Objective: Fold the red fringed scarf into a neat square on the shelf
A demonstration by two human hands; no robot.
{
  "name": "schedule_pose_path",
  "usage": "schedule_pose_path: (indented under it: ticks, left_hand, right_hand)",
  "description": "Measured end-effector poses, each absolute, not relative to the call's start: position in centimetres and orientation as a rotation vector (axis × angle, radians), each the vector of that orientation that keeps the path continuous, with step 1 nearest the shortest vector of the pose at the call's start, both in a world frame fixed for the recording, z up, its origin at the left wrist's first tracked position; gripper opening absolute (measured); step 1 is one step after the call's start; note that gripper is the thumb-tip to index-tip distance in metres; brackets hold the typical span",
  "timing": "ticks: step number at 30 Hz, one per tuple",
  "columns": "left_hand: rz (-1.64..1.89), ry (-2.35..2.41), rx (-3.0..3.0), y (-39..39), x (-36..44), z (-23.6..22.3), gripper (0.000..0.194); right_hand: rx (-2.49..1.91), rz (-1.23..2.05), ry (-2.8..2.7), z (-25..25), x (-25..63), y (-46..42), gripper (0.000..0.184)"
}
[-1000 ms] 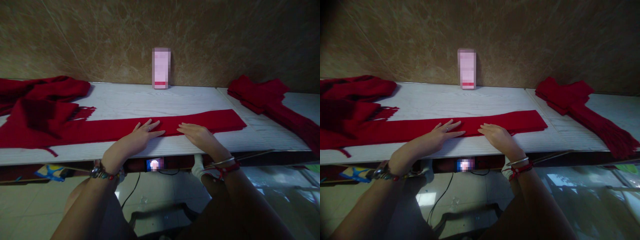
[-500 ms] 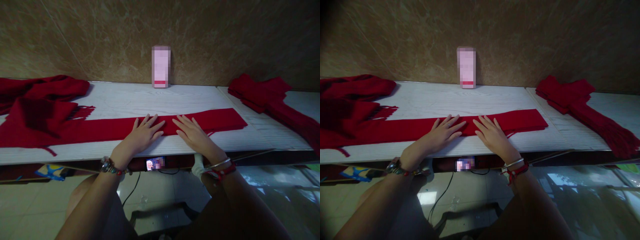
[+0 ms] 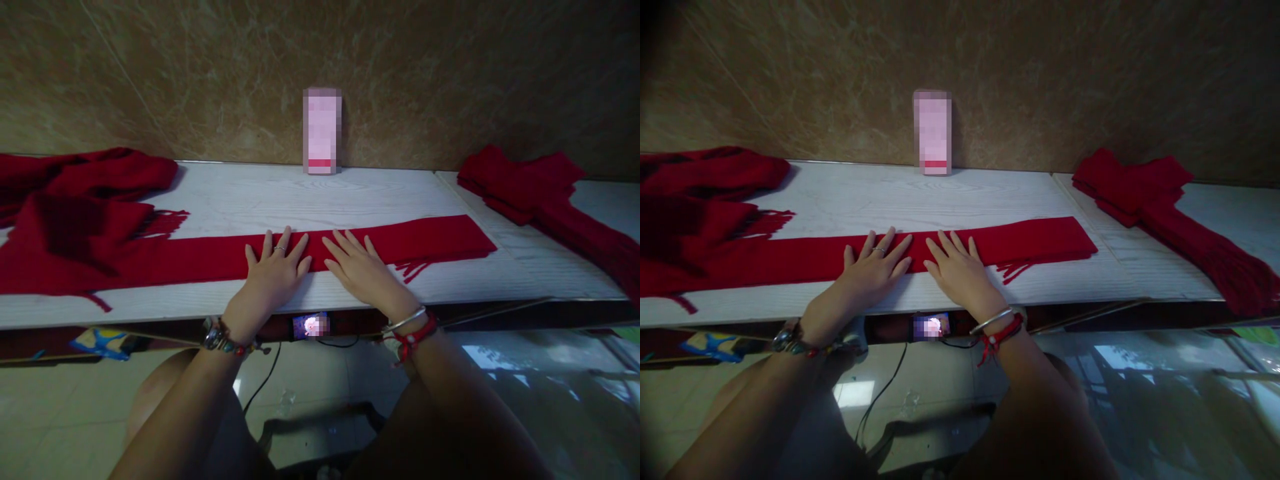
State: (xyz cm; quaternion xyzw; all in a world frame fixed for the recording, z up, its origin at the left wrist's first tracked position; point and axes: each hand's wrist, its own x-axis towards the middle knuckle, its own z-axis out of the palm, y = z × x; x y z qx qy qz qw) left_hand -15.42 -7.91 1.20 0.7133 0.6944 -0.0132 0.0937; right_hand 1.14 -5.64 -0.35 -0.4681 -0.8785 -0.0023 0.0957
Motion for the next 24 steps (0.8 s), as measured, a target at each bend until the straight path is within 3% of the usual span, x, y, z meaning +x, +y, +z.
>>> schedule_pose_path:
  ticks: [6,16,20,24]
  left_hand:
    - [-0.084,2.087,2.047,-8.0,-15.8,1.5,0.058]
    - [-0.107,2.076,2.032,-7.9,-15.6,1.8,0.056]
    - [-0.078,2.083,2.084,-7.9,-15.5,1.7,0.055]
    - [-0.054,2.072,2.131,-7.7,-15.7,1.4,0.056]
  right_hand:
    - [-1.552,-0.148,-2.551,-0.3,3.3,-5.0,0.047]
    - [-2.038,-0.232,-2.183,-0.2,15.6,-2.7,0.051]
    - [-1.952,-0.29,-2.14,0.2,13.6,-2.9,0.052]
    - [-1.633,-0.146,-2.456,0.5,7.1,-4.0,0.049]
